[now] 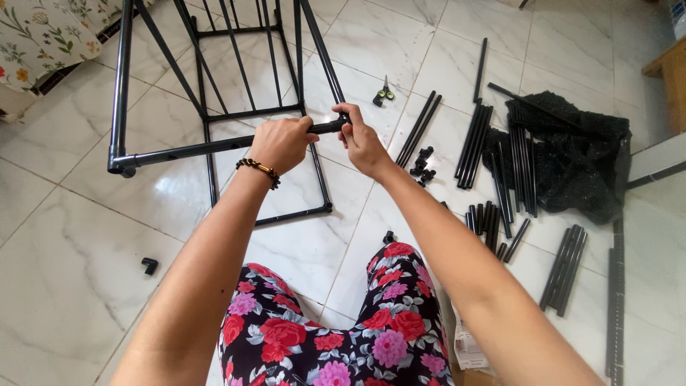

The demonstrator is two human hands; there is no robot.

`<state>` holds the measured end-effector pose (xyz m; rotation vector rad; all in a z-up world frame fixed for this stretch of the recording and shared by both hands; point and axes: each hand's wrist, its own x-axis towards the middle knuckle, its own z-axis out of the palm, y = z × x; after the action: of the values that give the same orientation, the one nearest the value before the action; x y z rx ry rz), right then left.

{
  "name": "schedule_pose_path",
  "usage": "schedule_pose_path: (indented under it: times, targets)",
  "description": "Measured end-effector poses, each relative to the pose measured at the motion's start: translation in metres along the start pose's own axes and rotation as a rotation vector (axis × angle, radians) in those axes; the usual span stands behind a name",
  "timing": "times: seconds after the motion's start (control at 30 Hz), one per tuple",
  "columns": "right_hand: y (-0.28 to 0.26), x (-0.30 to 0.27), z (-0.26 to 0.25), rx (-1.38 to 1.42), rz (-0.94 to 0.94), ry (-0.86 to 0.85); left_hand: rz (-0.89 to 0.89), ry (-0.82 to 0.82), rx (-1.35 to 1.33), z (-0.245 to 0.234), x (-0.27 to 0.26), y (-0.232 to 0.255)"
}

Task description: The person assembles a black metal rack by connecting metal poles with plastic connectors. They insert poles into the frame and secure joints, gradually building the structure on a tiled floor.

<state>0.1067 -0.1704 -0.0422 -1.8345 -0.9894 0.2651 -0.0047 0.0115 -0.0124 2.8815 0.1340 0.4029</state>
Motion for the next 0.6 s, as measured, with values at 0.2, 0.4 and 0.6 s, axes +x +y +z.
schedule_pose_path:
  times: [0.2, 0.4, 0.6]
  targets:
    - [0.009, 0.004, 0.008, -0.067, -0.082, 0.04, 0.045, 0.204, 0.022, 0.01, -0.007, 0.001]
    - [0.008, 0.008, 0.011, 0.05, 0.006, 0.037, 0.008, 0.296, 0.024, 0.03, 0.004, -0.018]
    - [0.002, 0.014, 0.012, -0.26, -0.396, 0.36, -0.569, 0.901, 0.645, -0.021, -0.032, -0.155]
